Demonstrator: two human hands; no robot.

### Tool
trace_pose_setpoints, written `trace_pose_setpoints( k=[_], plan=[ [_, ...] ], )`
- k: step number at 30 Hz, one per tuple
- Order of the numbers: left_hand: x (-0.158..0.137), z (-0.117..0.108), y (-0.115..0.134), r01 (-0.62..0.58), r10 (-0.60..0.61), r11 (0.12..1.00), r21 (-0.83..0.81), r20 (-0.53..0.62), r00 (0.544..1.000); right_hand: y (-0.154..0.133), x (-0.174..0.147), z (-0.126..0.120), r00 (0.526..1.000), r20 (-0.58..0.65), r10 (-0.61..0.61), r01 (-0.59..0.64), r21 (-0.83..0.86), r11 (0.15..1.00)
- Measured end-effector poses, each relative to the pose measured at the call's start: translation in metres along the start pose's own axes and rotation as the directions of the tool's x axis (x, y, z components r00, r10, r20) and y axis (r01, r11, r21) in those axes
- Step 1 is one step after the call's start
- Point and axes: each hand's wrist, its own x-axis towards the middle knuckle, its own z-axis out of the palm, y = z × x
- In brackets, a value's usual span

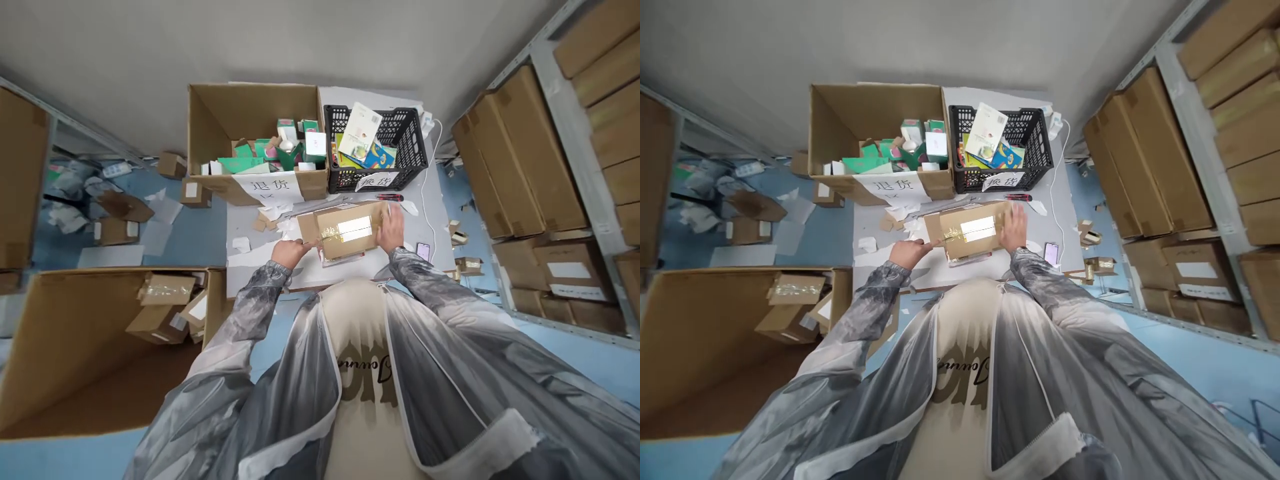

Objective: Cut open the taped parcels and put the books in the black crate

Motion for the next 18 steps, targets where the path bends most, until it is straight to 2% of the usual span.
trace_pose_setpoints(
  k=[1, 3, 5, 7, 9, 14, 18],
  plan=[
    [-0.001, 0.006, -0.008, 0.001, -0.002, 1.0, -0.029, -0.014, 1.0, -0.017, 0.009, -0.001, 0.987, 0.076, -0.142, 0.145, -0.04, 0.989],
    [-0.003, 0.017, -0.023, -0.002, -0.002, 0.995, -0.096, -0.042, 0.999, -0.052, 0.03, 0.002, 0.904, 0.256, -0.344, 0.373, -0.075, 0.925],
    [-0.002, 0.028, -0.039, -0.014, 0.003, 0.988, -0.155, -0.07, 0.998, -0.086, 0.052, 0.01, 0.809, 0.406, -0.425, 0.501, -0.099, 0.86],
    [0.001, 0.04, -0.055, -0.019, -0.004, 0.975, -0.223, -0.103, 0.995, -0.113, 0.071, 0.021, 0.747, 0.523, -0.41, 0.552, -0.144, 0.821],
    [0.005, 0.056, -0.069, -0.014, -0.031, 0.948, -0.317, -0.138, 0.99, -0.131, 0.084, 0.03, 0.72, 0.595, -0.358, 0.57, -0.213, 0.793],
    [0.014, 0.103, -0.086, -0.029, -0.103, 0.829, -0.558, -0.205, 0.973, -0.145, 0.095, 0.043, 0.692, 0.649, -0.316, 0.636, -0.341, 0.692],
    [0.012, 0.136, -0.077, -0.036, -0.134, 0.804, -0.594, -0.24, 0.962, -0.147, 0.097, 0.052, 0.687, 0.685, -0.245, 0.654, -0.435, 0.618]
  ],
)
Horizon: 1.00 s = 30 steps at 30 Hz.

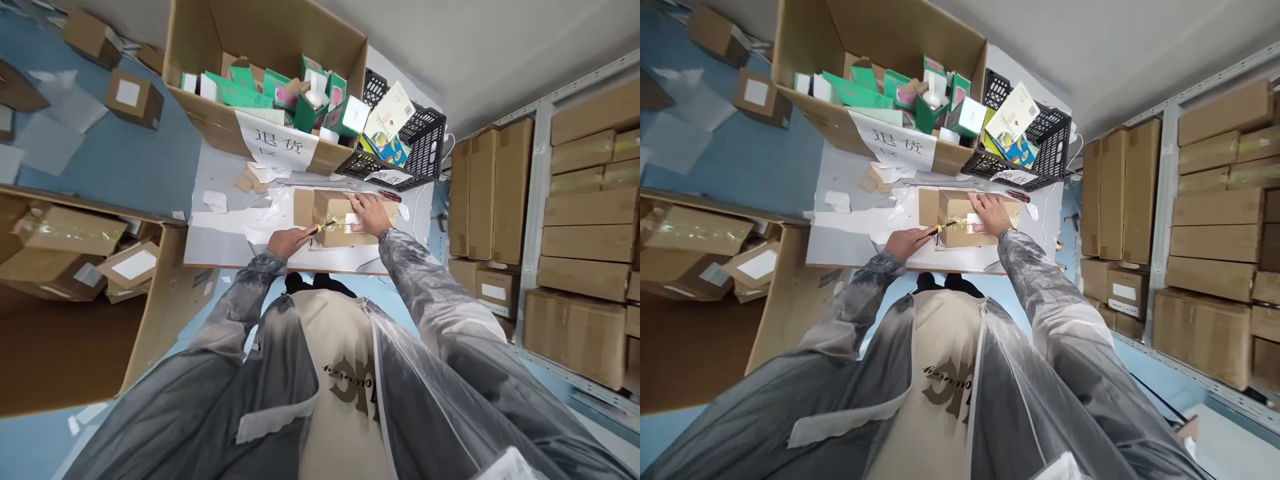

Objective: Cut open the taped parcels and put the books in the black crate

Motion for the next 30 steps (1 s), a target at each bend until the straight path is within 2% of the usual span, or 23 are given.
trace_pose_setpoints(
  k=[2, 5, 7, 14, 21, 24, 27, 30],
  plan=[
    [-0.006, 0.011, -0.002, 0.028, -0.03, 0.999, -0.031, -0.07, 0.997, -0.004, 0.005, 0.001, 0.999, 0.038, 0.017, -0.015, -0.041, 0.999],
    [-0.011, 0.019, -0.005, 0.102, -0.126, 0.988, -0.117, -0.222, 0.967, -0.015, 0.012, 0.002, 0.997, 0.073, 0.035, -0.03, -0.074, 0.997],
    [-0.009, 0.02, -0.008, 0.126, -0.166, 0.979, -0.162, -0.262, 0.951, -0.024, 0.017, 0.002, 0.995, 0.076, 0.06, -0.053, -0.091, 0.994],
    [0.01, 0.011, -0.015, 0.103, -0.169, 0.955, -0.279, -0.225, 0.96, -0.056, 0.031, 0.0, 0.981, 0.07, 0.183, -0.173, -0.134, 0.976],
    [0.007, 0.014, -0.011, 0.071, -0.122, 0.968, -0.242, -0.204, 0.971, -0.071, 0.044, -0.02, 0.967, 0.062, 0.247, -0.235, -0.151, 0.96],
    [0.001, 0.018, -0.016, 0.026, -0.063, 0.977, -0.214, -0.171, 0.983, -0.079, 0.046, -0.03, 0.961, 0.154, 0.231, -0.208, -0.149, 0.967],
    [-0.007, 0.026, -0.023, 0.025, -0.047, 0.987, -0.161, -0.132, 0.99, -0.09, 0.048, -0.024, 0.924, 0.303, 0.234, -0.208, -0.115, 0.971],
    [-0.013, 0.035, -0.025, 0.054, -0.073, 0.987, -0.15, -0.122, 0.99, -0.098, 0.046, -0.009, 0.919, 0.276, 0.281, -0.26, -0.113, 0.959]
  ],
)
